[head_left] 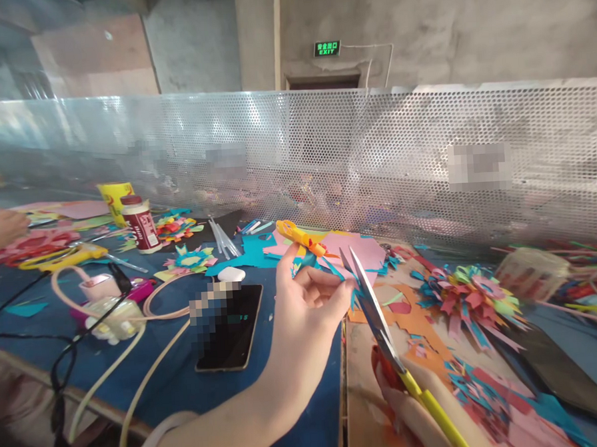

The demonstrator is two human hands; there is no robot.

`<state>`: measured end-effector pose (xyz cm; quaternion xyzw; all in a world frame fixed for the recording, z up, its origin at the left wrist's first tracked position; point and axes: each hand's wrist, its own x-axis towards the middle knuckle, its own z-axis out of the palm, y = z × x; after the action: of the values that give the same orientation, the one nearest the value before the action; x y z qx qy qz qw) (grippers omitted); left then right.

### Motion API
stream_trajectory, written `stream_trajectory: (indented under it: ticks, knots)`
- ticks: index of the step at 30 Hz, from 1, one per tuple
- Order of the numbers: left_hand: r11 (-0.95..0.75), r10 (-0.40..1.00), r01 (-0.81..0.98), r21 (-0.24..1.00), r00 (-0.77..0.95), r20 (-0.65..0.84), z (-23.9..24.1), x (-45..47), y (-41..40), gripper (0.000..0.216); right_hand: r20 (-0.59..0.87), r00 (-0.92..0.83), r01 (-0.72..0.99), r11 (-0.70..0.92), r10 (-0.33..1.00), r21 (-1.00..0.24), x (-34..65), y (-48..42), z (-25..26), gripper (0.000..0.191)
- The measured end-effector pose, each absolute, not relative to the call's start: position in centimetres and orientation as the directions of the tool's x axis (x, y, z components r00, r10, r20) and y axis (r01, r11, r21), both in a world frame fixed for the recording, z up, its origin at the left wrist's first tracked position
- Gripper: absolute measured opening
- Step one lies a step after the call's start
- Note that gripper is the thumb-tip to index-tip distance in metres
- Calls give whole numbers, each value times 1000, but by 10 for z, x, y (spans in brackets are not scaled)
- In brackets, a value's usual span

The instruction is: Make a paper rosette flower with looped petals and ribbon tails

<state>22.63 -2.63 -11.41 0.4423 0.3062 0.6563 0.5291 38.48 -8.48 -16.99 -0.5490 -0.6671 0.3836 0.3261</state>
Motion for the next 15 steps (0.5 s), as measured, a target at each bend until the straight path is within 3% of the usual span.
stream_trajectory:
  ticks: [15]
  knots:
    - [-266,961,-441,857,-48,273,-118,228,-24,77,17,-122,494,75,992,-866,386,-84,-176,30]
